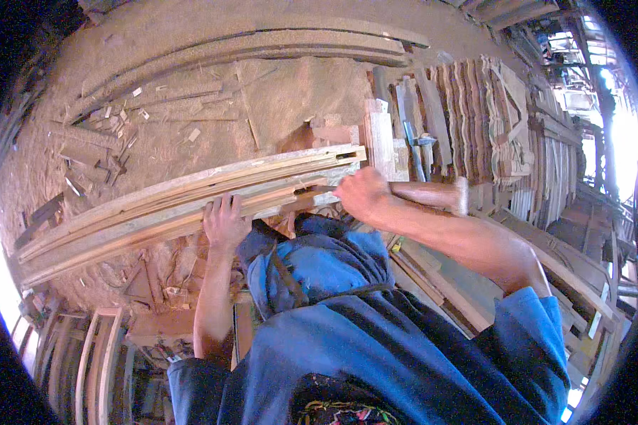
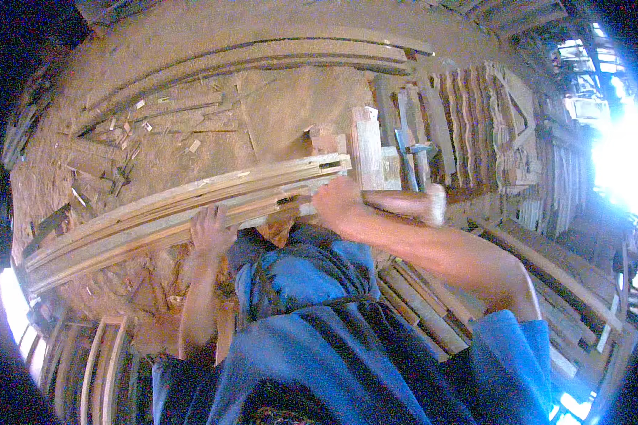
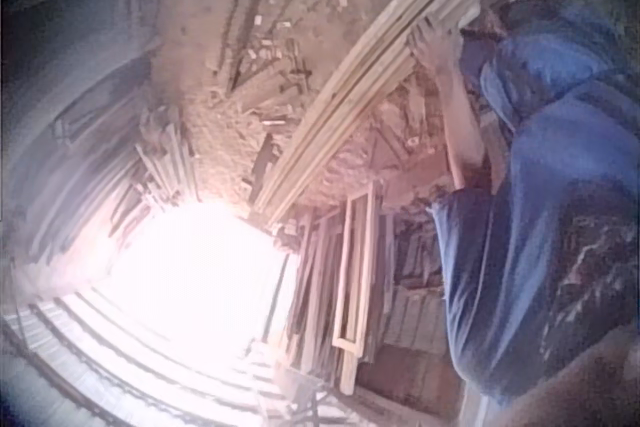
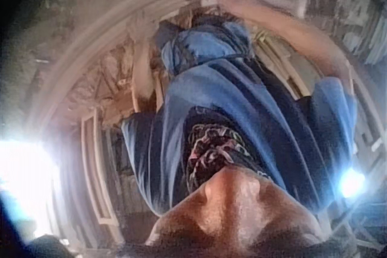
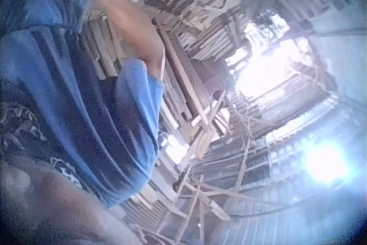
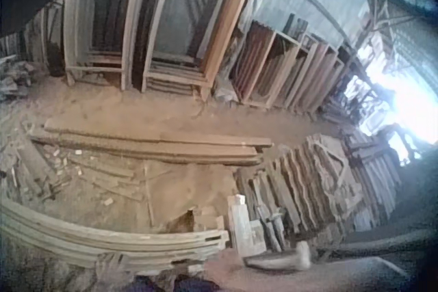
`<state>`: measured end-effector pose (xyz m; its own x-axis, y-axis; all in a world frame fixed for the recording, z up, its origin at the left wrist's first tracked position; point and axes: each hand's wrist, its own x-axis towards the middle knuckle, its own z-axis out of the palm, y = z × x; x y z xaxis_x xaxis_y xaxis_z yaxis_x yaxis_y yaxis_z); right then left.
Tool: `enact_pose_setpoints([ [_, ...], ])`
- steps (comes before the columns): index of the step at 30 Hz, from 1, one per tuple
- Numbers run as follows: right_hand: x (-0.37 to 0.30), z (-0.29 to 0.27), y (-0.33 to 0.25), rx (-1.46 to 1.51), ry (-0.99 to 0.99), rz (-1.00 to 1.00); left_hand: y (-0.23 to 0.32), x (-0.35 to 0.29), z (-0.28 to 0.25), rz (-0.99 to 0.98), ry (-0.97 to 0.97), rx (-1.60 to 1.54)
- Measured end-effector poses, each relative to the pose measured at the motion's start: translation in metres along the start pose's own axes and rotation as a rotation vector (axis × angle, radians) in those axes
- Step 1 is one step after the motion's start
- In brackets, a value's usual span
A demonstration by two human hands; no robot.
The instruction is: The person uses a hammer and chisel to split a small wooden block, then uses a hand plane to smooth the edges of the resulting pieces. The person repeatedly planes the wood and inspects the surfaces.
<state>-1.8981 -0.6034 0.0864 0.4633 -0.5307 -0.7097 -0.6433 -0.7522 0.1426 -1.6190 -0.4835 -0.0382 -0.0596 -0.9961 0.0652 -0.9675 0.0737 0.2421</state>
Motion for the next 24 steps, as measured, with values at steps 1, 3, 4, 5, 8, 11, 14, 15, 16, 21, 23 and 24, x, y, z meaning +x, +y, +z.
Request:
enact_pose_setpoints([
  [1, 0.006, 0.007, -0.007, -0.008, -0.013, 0.026, 0.000, 0.000, 0.000, 0.015, 0.031, 0.003],
  [3, 0.009, 0.024, -0.001, -0.012, 0.064, -0.044, 0.000, 0.001, 0.002, -0.002, -0.019, 0.015],
  [4, 0.009, 0.032, 0.003, -0.018, 0.113, -0.075, 0.000, 0.001, 0.002, -0.012, -0.065, 0.009],
  [5, 0.010, 0.038, 0.012, 0.002, 0.185, -0.101, 0.000, 0.001, 0.003, -0.004, -0.031, 0.018],
  [8, 0.008, 0.042, 0.031, 0.050, 0.313, -0.167, 0.000, 0.000, 0.002, -0.002, 0.010, 0.020],
  [11, -0.011, 0.032, 0.052, 0.152, 0.230, -0.201, 0.000, -0.002, 0.001, 0.006, 0.046, 0.004],
  [14, -0.048, 0.024, 0.070, 0.341, 0.104, 0.004, 0.000, -0.005, 0.000, -0.016, 0.021, -0.034],
  [15, -0.057, 0.023, 0.074, 0.376, 0.095, 0.027, 0.000, -0.005, -0.001, -0.019, 0.004, -0.048],
  [16, -0.062, 0.022, 0.079, 0.401, 0.082, 0.057, -0.001, -0.004, -0.001, -0.021, 0.000, -0.059],
  [21, -0.066, 0.020, 0.077, 0.558, 0.207, -0.128, -0.001, -0.004, -0.001, -0.010, 0.022, -0.050],
  [23, -0.062, 0.013, 0.072, 0.467, 0.058, -0.118, -0.001, -0.004, -0.001, -0.009, 0.058, -0.056],
  [24, -0.060, 0.008, 0.071, 0.415, 0.010, -0.120, -0.001, -0.005, -0.001, -0.002, 0.088, -0.064],
])
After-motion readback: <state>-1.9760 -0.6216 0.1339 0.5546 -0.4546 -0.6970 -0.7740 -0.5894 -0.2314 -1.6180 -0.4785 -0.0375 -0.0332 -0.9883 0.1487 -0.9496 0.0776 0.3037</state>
